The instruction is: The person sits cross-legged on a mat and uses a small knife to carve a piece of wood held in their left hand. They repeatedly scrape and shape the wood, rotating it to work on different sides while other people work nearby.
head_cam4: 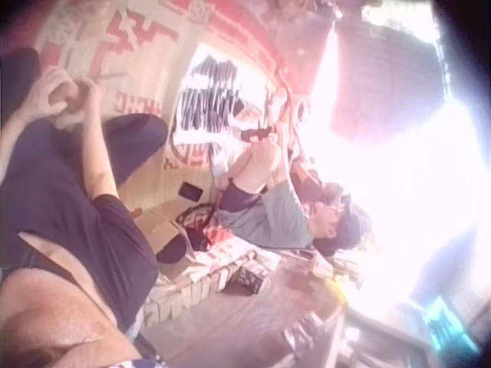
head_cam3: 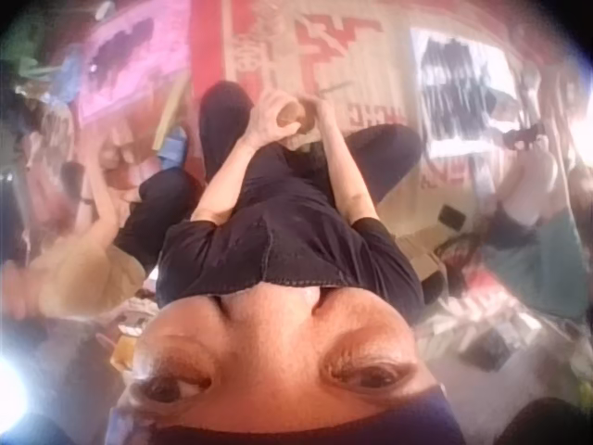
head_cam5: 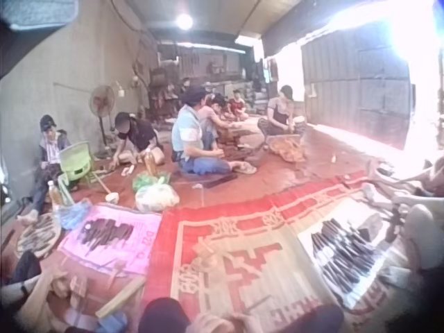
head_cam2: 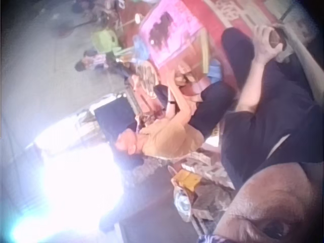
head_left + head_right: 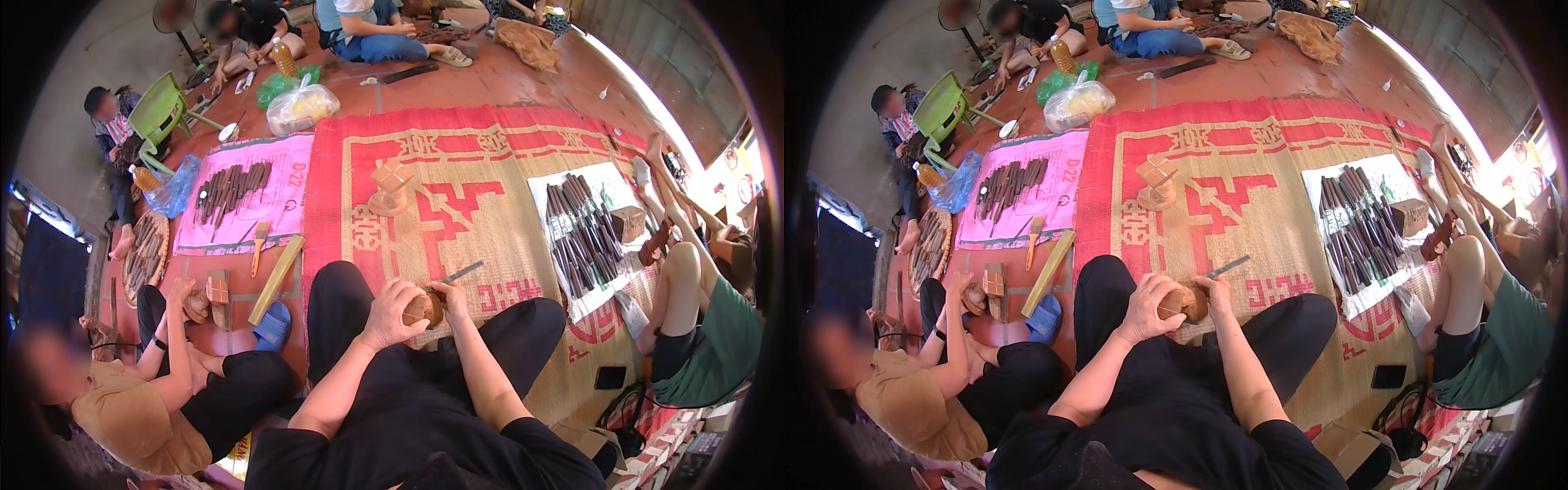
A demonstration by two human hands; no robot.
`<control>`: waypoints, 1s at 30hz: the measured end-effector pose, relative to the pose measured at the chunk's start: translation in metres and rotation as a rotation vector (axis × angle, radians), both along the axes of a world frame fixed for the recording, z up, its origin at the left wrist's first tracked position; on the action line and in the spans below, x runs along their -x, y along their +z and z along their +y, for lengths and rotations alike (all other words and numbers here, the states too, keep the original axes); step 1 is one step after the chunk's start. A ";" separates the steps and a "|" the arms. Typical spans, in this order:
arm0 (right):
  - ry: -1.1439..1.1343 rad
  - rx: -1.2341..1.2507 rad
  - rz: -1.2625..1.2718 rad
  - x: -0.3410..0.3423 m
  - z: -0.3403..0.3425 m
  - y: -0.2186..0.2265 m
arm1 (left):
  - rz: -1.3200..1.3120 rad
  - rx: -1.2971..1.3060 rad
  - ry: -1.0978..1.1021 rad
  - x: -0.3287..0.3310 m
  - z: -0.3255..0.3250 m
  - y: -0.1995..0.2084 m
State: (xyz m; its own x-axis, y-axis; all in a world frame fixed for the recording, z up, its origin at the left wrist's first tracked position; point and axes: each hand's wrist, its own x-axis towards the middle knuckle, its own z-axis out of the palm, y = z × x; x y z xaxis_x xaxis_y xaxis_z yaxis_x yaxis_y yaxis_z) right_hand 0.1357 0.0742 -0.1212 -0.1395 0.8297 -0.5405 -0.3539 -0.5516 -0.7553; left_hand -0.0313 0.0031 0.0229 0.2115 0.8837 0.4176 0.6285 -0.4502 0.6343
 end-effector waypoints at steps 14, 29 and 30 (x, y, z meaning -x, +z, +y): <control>-0.047 -0.012 0.002 0.004 -0.007 0.016 | -0.003 0.025 0.020 0.005 0.000 0.001; -0.123 0.021 -0.036 -0.022 -0.013 0.002 | -0.048 -0.017 0.089 0.013 0.000 -0.002; -0.147 0.008 -0.055 -0.028 -0.014 -0.001 | -0.051 -0.031 0.092 0.012 -0.001 -0.001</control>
State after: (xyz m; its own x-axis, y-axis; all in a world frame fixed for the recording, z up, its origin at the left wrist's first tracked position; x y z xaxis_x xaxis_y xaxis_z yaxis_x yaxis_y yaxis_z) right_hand 0.1637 0.0602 -0.1224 0.0131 0.8344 -0.5509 -0.3895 -0.5032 -0.7714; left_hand -0.0437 0.0026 0.0214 0.1083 0.8849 0.4531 0.6351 -0.4122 0.6532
